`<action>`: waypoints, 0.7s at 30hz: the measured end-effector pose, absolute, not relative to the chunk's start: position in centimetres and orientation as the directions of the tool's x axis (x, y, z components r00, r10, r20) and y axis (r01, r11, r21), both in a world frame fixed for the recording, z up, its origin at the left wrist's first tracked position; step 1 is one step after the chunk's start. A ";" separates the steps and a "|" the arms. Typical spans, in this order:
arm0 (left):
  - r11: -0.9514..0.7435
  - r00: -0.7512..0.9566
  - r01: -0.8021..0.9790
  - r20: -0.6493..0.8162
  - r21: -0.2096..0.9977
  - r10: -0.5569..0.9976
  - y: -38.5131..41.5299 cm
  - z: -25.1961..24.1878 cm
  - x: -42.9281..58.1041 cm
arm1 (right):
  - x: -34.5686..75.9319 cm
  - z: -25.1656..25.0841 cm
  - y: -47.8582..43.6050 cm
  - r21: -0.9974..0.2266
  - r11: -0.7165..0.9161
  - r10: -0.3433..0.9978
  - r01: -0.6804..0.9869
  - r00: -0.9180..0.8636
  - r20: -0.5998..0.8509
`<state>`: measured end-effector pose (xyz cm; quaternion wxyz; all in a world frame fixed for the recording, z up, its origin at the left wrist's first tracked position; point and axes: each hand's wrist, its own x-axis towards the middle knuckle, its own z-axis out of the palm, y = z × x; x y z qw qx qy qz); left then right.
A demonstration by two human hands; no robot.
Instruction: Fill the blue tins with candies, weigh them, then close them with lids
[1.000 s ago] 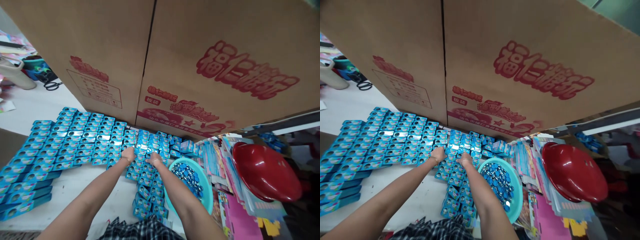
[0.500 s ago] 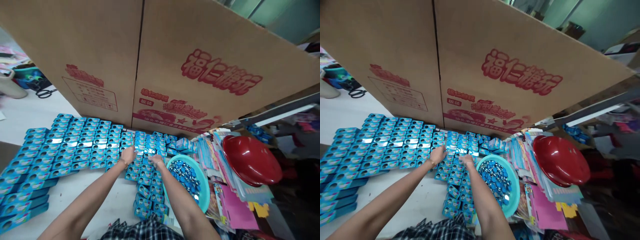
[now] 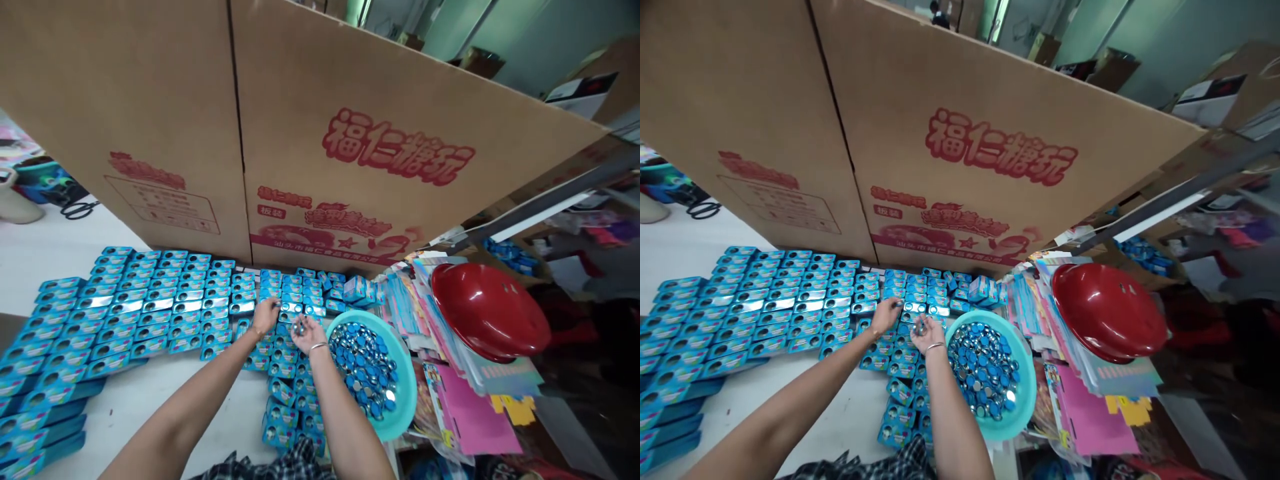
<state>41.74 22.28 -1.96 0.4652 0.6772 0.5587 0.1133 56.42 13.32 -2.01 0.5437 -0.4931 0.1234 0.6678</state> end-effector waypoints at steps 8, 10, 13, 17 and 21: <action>0.377 0.236 0.381 -0.483 0.844 0.843 17.4 -0.9 32.5 | 56.3 -2.2 13.6 -0.532 -0.567 0.637 -0.629 0.074 -0.767; 0.417 0.225 0.408 -0.533 0.812 0.816 16.1 -1.3 31.3 | 56.3 -2.4 14.1 -0.601 -0.631 0.644 -0.491 0.101 -0.758; 0.431 0.215 0.524 -0.604 0.734 0.767 15.2 -2.0 30.5 | 56.2 -2.8 15.1 -0.675 -0.705 0.657 -0.216 0.158 -0.737; 0.325 0.205 0.724 -0.640 0.609 0.741 15.8 -2.4 31.0 | 56.2 -3.0 16.7 -0.683 -0.700 0.715 0.210 0.200 -0.670; 0.214 0.144 0.876 -0.658 0.432 0.739 17.2 -2.2 32.3 | 56.6 -2.3 17.7 -0.604 -0.579 0.796 0.548 0.218 -0.565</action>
